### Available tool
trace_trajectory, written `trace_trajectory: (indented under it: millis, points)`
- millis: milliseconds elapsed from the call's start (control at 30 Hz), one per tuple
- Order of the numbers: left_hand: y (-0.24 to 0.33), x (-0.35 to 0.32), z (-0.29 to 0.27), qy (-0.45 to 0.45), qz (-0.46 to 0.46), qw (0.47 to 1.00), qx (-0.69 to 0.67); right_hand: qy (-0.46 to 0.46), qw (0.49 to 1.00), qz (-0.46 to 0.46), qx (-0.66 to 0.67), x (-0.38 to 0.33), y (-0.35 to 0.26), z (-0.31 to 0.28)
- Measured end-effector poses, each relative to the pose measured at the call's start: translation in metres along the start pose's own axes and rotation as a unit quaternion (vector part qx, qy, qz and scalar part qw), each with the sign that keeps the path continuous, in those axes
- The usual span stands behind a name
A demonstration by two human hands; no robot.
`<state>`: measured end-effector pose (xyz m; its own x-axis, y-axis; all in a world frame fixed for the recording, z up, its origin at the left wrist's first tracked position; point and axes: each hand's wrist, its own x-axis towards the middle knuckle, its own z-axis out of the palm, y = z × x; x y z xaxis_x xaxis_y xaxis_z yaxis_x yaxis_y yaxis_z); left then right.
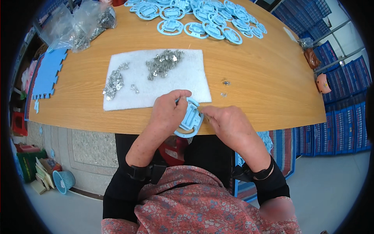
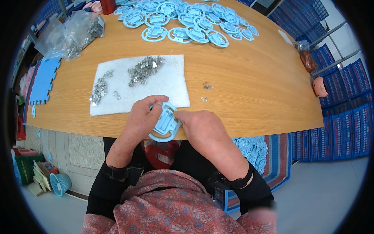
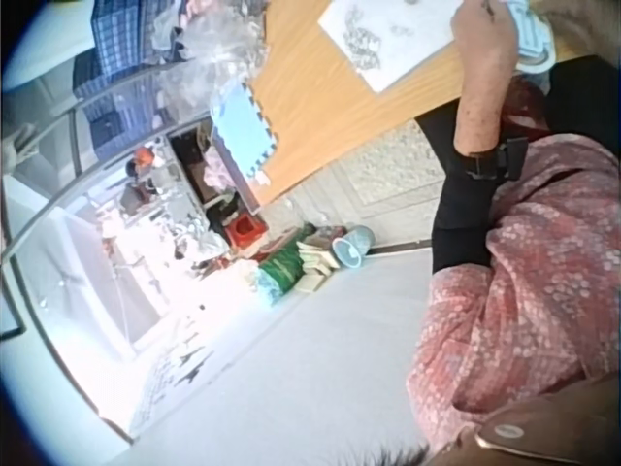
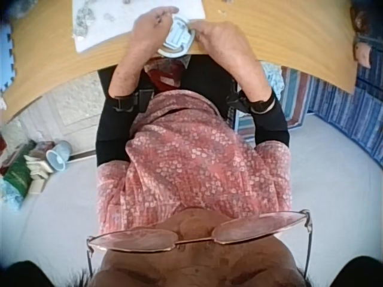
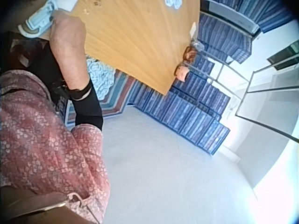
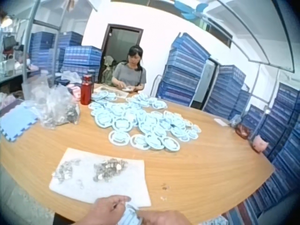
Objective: The person assembles light blue plastic circular components by inserting small metal pins into them using a small metal tool. They pick up a plastic part, insert a pin, and place the finished unit on the table, repeating this process continuously.
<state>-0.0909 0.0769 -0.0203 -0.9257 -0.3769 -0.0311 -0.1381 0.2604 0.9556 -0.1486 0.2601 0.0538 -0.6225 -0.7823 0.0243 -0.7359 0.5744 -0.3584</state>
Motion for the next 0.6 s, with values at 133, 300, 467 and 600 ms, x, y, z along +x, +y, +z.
trace_trajectory:
  millis: [133,300,467,600]
  points:
    - [0.000,0.004,-0.001,0.009,0.026,0.999,0.018,-0.018,0.999,0.025,-0.020,0.003,-0.007,-0.005]
    - [0.005,0.003,-0.001,-0.021,-0.017,1.000,0.010,0.038,0.998,0.007,0.053,-0.004,0.002,0.002]
    - [0.007,0.006,-0.001,-0.027,-0.022,0.999,0.016,0.042,0.998,0.003,0.037,0.003,0.003,0.010]
    - [-0.006,0.003,-0.002,0.004,0.025,0.999,0.022,0.008,1.000,-0.010,-0.026,0.010,-0.007,0.005]
